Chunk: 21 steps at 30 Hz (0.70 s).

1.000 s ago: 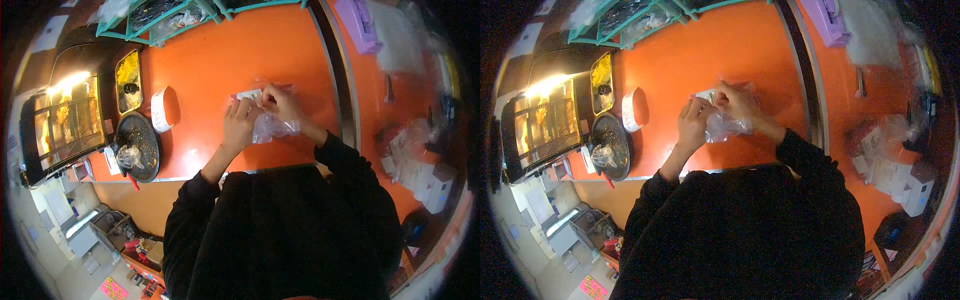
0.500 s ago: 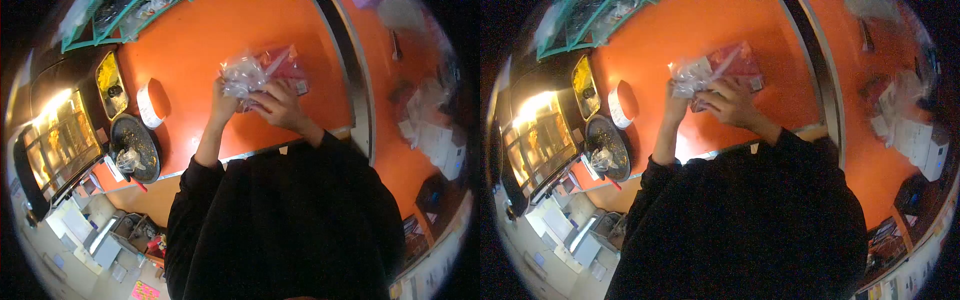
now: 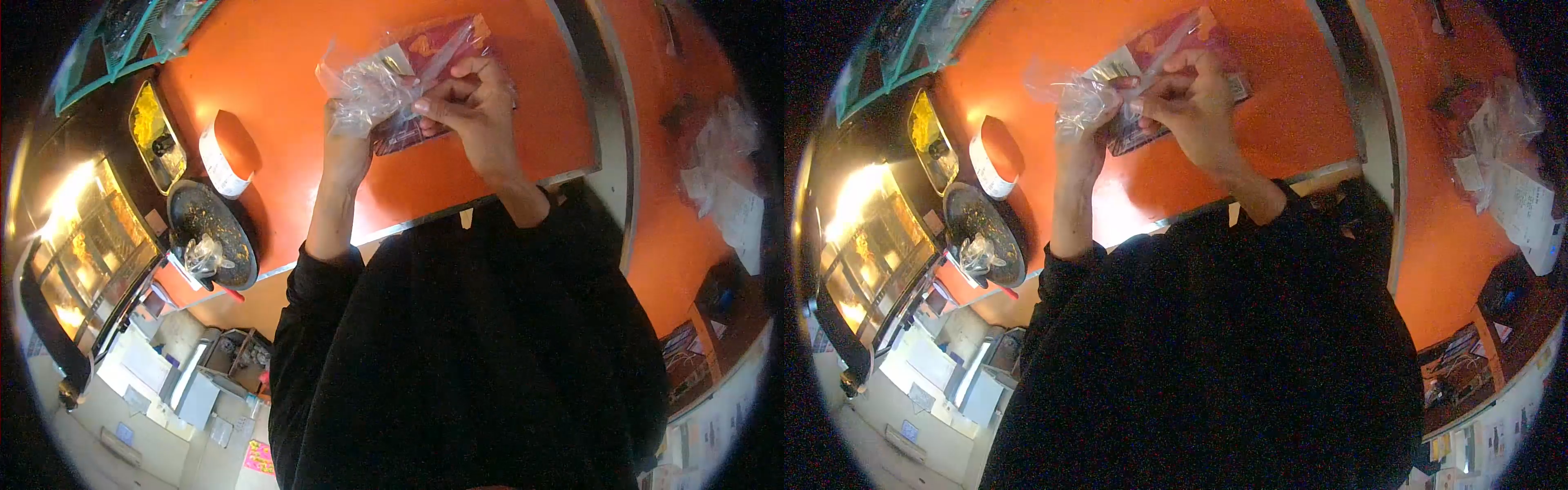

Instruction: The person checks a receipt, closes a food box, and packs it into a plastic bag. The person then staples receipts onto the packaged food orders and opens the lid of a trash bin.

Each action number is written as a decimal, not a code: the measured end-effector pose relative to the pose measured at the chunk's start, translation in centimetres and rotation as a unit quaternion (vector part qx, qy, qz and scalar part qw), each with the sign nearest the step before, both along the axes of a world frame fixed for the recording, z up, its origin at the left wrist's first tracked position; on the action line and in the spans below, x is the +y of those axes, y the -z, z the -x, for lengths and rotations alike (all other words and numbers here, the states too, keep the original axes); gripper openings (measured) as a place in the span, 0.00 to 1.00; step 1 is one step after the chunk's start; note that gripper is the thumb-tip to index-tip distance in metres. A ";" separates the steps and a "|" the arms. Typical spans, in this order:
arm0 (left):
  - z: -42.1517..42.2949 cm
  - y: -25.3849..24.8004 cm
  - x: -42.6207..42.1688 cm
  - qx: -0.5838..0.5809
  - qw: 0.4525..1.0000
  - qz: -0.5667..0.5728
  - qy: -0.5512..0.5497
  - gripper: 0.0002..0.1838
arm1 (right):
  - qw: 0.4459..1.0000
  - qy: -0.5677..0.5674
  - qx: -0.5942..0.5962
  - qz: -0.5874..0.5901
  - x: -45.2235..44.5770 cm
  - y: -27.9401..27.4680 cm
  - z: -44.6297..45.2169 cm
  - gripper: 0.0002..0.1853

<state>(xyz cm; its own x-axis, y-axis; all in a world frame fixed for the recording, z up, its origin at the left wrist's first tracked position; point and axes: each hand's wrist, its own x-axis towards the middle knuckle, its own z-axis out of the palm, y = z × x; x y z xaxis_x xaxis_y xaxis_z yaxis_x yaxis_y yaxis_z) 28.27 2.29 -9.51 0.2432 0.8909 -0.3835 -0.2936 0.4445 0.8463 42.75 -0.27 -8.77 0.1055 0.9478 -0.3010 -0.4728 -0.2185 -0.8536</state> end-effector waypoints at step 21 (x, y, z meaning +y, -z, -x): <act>0.3 1.9 -0.7 0.034 0.997 -0.022 -0.059 0.16 | 0.993 -0.115 -0.016 0.015 1.1 1.0 -1.6 0.18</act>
